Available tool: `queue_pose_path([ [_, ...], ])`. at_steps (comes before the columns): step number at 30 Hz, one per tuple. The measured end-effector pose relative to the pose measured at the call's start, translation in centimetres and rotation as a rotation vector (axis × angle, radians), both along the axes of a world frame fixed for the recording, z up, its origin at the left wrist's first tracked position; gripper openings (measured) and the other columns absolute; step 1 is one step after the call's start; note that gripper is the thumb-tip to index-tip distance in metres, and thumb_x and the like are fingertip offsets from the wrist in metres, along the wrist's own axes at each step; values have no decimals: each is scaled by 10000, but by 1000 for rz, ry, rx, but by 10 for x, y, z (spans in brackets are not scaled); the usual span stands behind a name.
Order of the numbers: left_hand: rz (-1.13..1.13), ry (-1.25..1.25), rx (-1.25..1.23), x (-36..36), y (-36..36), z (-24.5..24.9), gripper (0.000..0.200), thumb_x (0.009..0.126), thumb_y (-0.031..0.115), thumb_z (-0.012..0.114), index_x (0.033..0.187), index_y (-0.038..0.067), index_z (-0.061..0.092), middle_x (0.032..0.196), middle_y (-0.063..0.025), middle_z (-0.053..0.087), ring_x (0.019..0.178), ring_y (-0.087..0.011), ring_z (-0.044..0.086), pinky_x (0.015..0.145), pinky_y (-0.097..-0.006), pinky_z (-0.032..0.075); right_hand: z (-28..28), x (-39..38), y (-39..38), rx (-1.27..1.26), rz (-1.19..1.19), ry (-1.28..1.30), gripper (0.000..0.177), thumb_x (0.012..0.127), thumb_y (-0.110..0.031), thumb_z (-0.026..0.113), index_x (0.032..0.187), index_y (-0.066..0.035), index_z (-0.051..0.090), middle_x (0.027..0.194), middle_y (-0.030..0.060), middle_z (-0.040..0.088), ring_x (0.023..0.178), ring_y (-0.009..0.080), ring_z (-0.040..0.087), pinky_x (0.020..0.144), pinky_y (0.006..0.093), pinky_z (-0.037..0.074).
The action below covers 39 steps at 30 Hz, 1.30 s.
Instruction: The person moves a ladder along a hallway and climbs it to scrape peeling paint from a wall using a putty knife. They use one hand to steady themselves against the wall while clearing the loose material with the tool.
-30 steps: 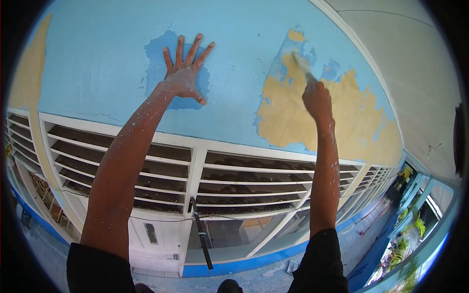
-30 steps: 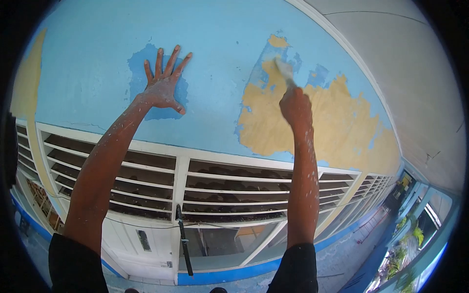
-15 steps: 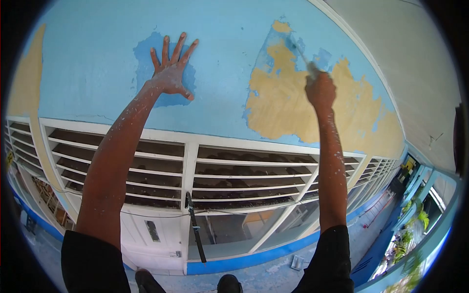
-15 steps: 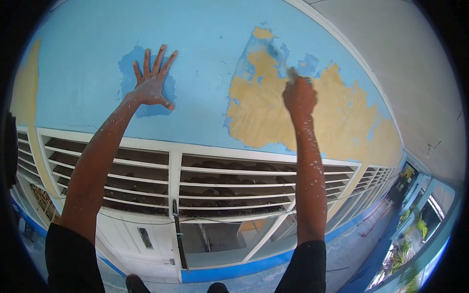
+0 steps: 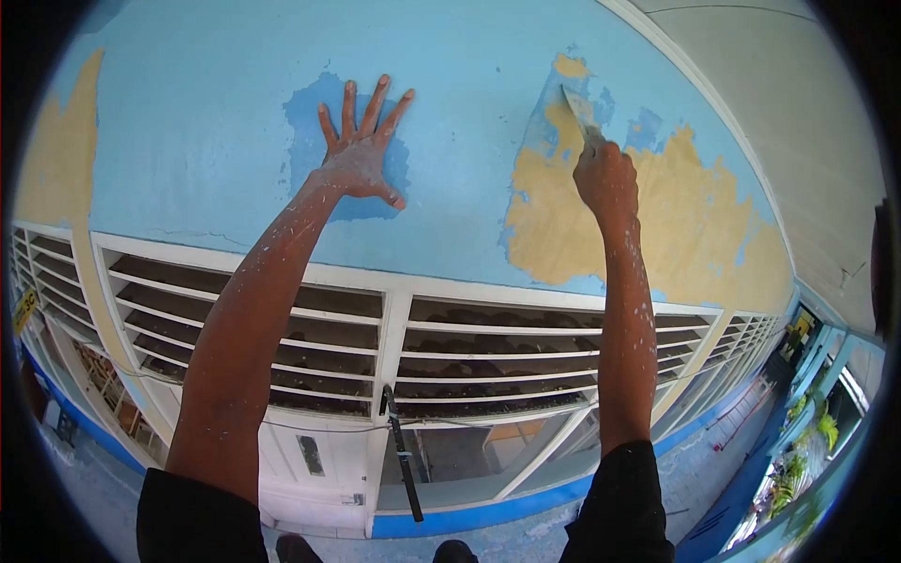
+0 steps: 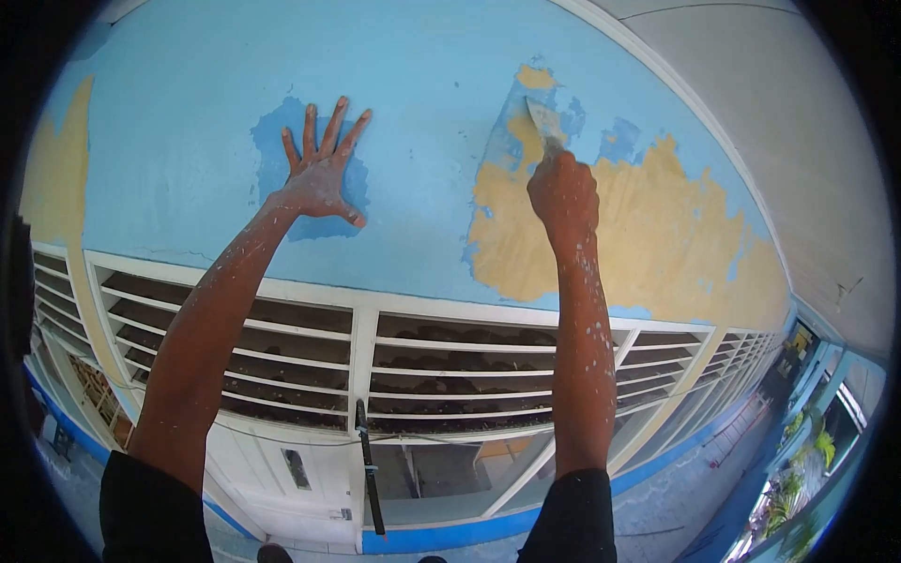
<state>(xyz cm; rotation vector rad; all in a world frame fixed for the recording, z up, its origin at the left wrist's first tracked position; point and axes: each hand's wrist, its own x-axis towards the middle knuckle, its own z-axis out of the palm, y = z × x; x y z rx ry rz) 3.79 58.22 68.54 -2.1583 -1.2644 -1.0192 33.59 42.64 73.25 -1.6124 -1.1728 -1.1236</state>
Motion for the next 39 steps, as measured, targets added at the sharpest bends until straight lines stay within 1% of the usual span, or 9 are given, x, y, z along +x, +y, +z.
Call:
queue_pose_path([
  [10, -17, -4, 27, -1, 3, -3, 1732, 337, 542, 1035, 1661, 420, -75, 1745, -11, -211, 1560, -433, -250, 1173, -788, -99, 41, 23, 24, -4, -20, -54, 297, 1014, -227, 541, 1160, -31, 709, 891, 305, 703, 836, 526, 682, 742, 574, 578],
  [16, -6, 4, -5, -1, 2, -1, 1742, 333, 554, 1033, 1658, 423, -90, 1743, -8, -218, 1558, -436, -255, 1168, -790, -103, -106, -9, -10, -163, -66, -80, 444, 992, -210, 577, 1432, -191, 631, 764, 281, 691, 728, 497, 690, 675, 594, 572],
  [20, -10, -15, 42, 1, 9, -3, 1780, 276, 547, 1036, 1656, 432, -82, 1747, -3, -201, 1563, -429, -244, 1175, -790, -95, -58, -11, 5, -80, -123, -61, 348, 993, -217, 578, 1307, -108, 680, 759, 267, 699, 729, 475, 713, 632, 557, 589],
  [24, -16, -23, 68, 1, 13, -5, 1805, 239, 552, 1034, 1656, 434, -78, 1749, 0, -193, 1565, -426, -239, 1177, -789, -95, -47, -1, 13, -15, -89, -56, 264, 991, -235, 587, 963, -17, 734, 758, 290, 695, 719, 473, 712, 626, 555, 590],
  [26, 3, -8, 41, 2, 10, -5, 1805, 237, 562, 1031, 1656, 435, -78, 1748, 0, -194, 1565, -428, -237, 1176, -790, -94, -90, -4, -5, -127, -122, -103, 370, 981, -207, 597, 1325, -88, 666, 746, 273, 696, 694, 471, 705, 608, 563, 580],
  [29, -1, -23, 48, 0, 10, -2, 1806, 233, 580, 1025, 1656, 436, -77, 1748, -1, -195, 1566, -429, -235, 1175, -792, -92, -115, -10, -15, -128, -75, -30, 284, 987, -201, 583, 943, 27, 746, 777, 306, 684, 718, 508, 682, 653, 588, 561],
  [31, -8, -14, 70, 0, 12, -4, 1804, 232, 586, 1022, 1656, 435, -76, 1749, -2, -193, 1566, -429, -233, 1175, -792, -90, -100, -1, -11, -78, -93, -28, 287, 986, -196, 584, 920, 32, 746, 770, 307, 682, 708, 508, 681, 644, 588, 559],
  [37, -9, -8, 60, 0, 12, -5, 1797, 239, 585, 1022, 1658, 433, -71, 1750, -4, -188, 1566, -431, -231, 1178, -791, -85, -98, 6, -13, -133, -125, -9, 305, 1006, -227, 574, 990, 11, 764, 765, 328, 674, 724, 521, 677, 660, 589, 564],
  [39, 4, -9, 44, 1, 10, -4, 1790, 251, 578, 1025, 1658, 433, -71, 1749, -4, -190, 1566, -431, -233, 1175, -794, -85, -119, -5, -22, -142, -108, 22, 324, 1004, -224, 574, 1195, -20, 738, 794, 325, 680, 739, 519, 678, 689, 600, 561],
])
